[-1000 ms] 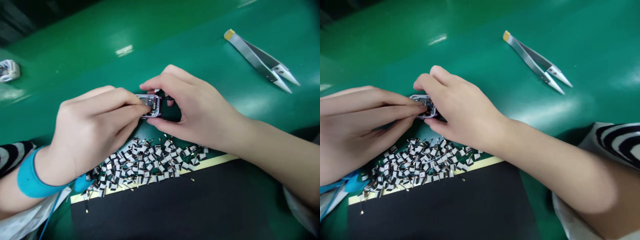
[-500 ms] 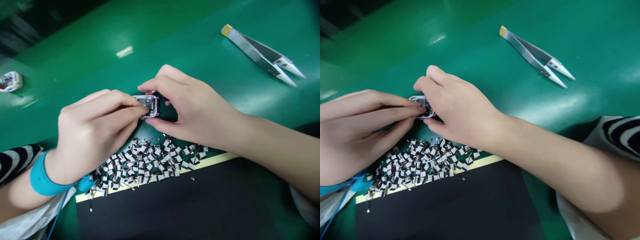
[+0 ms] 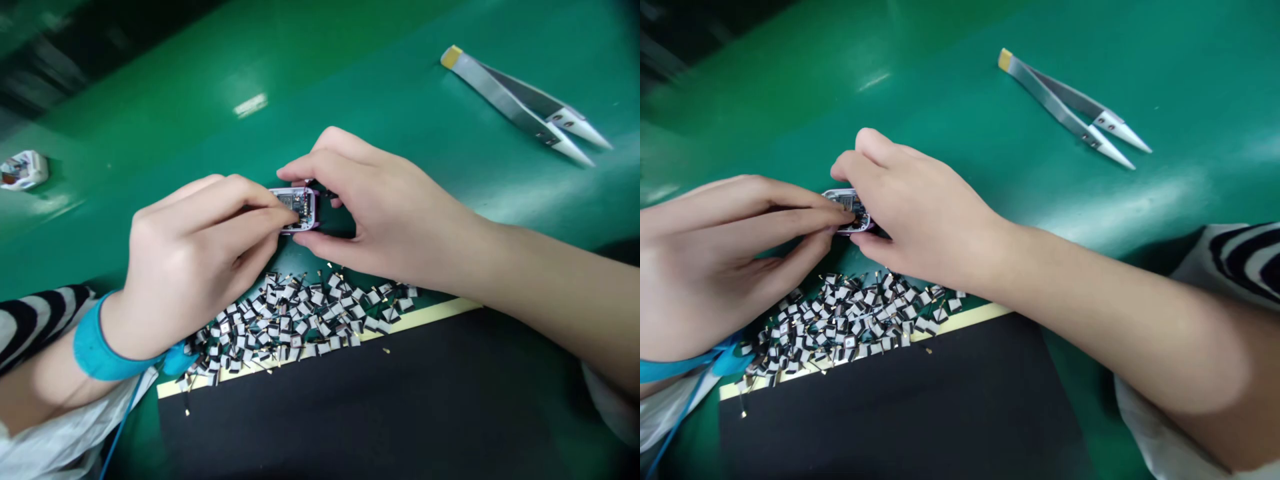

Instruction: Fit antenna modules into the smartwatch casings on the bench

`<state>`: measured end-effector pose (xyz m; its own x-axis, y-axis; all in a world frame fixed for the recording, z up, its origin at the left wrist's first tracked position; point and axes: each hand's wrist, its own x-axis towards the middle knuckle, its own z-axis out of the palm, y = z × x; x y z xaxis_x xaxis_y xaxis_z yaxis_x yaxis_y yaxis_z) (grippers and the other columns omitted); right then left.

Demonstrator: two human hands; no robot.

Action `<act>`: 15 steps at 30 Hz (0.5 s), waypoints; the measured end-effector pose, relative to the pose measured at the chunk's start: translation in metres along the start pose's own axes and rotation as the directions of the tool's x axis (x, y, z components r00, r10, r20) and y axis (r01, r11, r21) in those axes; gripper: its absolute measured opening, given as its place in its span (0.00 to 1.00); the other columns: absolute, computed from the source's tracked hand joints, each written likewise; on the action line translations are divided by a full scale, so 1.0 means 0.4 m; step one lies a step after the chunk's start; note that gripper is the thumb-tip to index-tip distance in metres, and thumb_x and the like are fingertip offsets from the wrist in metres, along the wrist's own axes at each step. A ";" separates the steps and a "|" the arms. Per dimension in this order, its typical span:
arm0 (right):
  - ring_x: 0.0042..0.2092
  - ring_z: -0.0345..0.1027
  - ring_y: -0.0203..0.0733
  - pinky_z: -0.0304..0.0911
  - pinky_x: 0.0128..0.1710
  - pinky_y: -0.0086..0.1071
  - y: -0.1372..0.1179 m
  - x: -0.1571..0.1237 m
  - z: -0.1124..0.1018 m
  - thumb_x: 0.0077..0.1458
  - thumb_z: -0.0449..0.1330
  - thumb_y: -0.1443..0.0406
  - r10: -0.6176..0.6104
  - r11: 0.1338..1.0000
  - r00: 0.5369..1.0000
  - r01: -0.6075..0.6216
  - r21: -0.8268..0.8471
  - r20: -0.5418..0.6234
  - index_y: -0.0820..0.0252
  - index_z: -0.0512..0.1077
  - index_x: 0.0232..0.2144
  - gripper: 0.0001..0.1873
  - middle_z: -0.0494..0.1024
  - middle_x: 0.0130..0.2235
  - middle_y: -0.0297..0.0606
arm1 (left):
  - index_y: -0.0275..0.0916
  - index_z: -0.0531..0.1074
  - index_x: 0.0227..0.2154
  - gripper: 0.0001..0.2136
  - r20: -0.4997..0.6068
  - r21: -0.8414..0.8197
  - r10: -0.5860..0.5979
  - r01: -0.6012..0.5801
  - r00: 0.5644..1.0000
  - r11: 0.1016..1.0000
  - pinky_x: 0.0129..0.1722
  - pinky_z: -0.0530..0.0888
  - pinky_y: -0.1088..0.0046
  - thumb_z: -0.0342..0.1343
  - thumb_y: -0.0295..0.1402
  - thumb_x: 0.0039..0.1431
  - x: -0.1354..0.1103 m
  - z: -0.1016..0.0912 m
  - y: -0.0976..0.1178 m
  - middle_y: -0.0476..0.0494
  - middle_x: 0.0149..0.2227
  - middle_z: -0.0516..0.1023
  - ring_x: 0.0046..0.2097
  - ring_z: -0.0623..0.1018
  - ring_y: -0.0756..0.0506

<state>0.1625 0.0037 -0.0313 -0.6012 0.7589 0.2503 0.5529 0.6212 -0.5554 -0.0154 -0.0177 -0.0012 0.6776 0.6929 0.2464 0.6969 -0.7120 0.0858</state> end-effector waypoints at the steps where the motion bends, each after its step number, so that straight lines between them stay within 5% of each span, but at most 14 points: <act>1: 0.39 0.63 0.37 0.61 0.36 0.30 0.001 -0.001 0.001 0.47 0.58 0.63 -0.009 1.000 1.000 0.009 -0.004 -0.001 0.59 0.62 0.38 0.15 0.64 0.37 0.34 | 0.39 0.70 0.34 0.06 -0.002 0.000 -0.002 0.002 1.000 1.000 0.33 0.68 0.74 0.49 0.29 0.56 -0.001 0.001 -0.001 0.51 0.36 0.72 0.34 0.71 0.51; 15: 0.36 0.63 0.34 0.61 0.33 0.27 -0.001 0.000 -0.001 0.45 0.59 0.64 -0.006 1.000 1.000 0.006 -0.019 -0.012 0.59 0.63 0.39 0.17 0.65 0.36 0.33 | 0.43 0.69 0.36 0.07 -0.010 0.027 0.013 -0.013 1.000 1.000 0.33 0.69 0.74 0.48 0.30 0.56 -0.004 0.002 -0.008 0.54 0.36 0.71 0.33 0.70 0.53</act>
<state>0.1624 0.0036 -0.0307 -0.5978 0.7572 0.2633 0.5601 0.6294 -0.5386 -0.0186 -0.0164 -0.0025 0.6841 0.6824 0.2575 0.6943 -0.7175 0.0567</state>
